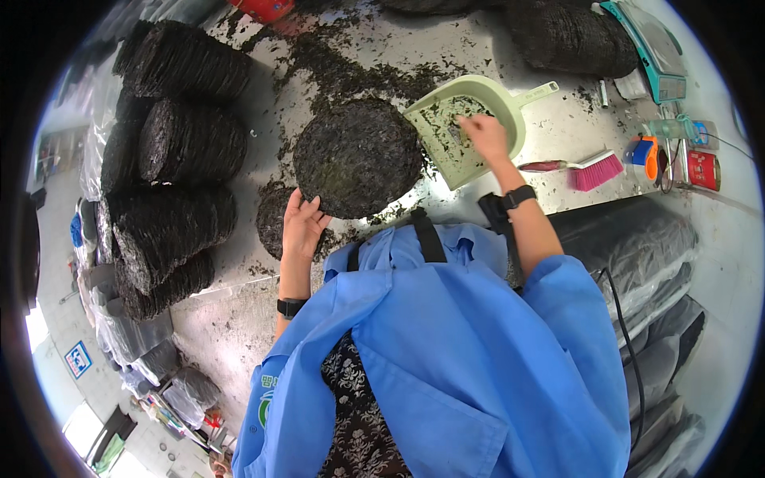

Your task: The person handles stacks of dark, circular dried seaweed sheets on a workbench. They pick up individual sheets, inspect them by turning them over, and place them into a green dustpan or onto a pile. The person works continuously, moving sheets from one location to another.

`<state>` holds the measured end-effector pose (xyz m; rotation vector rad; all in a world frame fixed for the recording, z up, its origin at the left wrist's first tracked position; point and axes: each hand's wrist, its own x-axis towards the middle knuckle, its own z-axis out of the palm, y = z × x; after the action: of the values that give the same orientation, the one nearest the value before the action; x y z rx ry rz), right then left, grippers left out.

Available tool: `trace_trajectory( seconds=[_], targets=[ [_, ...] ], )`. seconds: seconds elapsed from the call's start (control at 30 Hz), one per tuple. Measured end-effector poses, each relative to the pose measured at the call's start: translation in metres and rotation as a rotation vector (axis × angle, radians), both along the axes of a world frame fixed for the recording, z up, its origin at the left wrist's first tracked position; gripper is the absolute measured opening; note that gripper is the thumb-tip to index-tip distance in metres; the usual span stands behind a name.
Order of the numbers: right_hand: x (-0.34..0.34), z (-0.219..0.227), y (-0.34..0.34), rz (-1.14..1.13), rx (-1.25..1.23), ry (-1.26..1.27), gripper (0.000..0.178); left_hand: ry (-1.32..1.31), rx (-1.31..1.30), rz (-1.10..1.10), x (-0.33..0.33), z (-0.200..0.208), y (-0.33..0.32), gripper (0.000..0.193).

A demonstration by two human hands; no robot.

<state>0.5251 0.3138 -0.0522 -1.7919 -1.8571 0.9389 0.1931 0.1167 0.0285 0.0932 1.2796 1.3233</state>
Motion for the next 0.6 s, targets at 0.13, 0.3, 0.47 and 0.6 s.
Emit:
trace_trajectory(
  seconds=[0.13,0.3,0.47,0.6],
  targets=[
    [0.012,0.007,-0.03,0.013,0.116,0.154,0.018,-0.039,0.053,0.015,-0.006,-0.008,-0.004,0.034],
    [-0.063,0.125,-0.066,0.688,0.733,-0.006,0.056,-0.053,0.125,-0.044,-0.002,0.018,0.01,0.03],
    [-0.08,0.121,-0.056,0.713,0.817,0.061,0.048,-0.051,0.275,-0.102,-0.009,0.034,0.013,0.037],
    [-0.1,0.134,-0.067,0.321,0.149,0.601,0.028,0.248,0.372,-0.059,-0.008,0.048,0.008,0.061]
  ],
)
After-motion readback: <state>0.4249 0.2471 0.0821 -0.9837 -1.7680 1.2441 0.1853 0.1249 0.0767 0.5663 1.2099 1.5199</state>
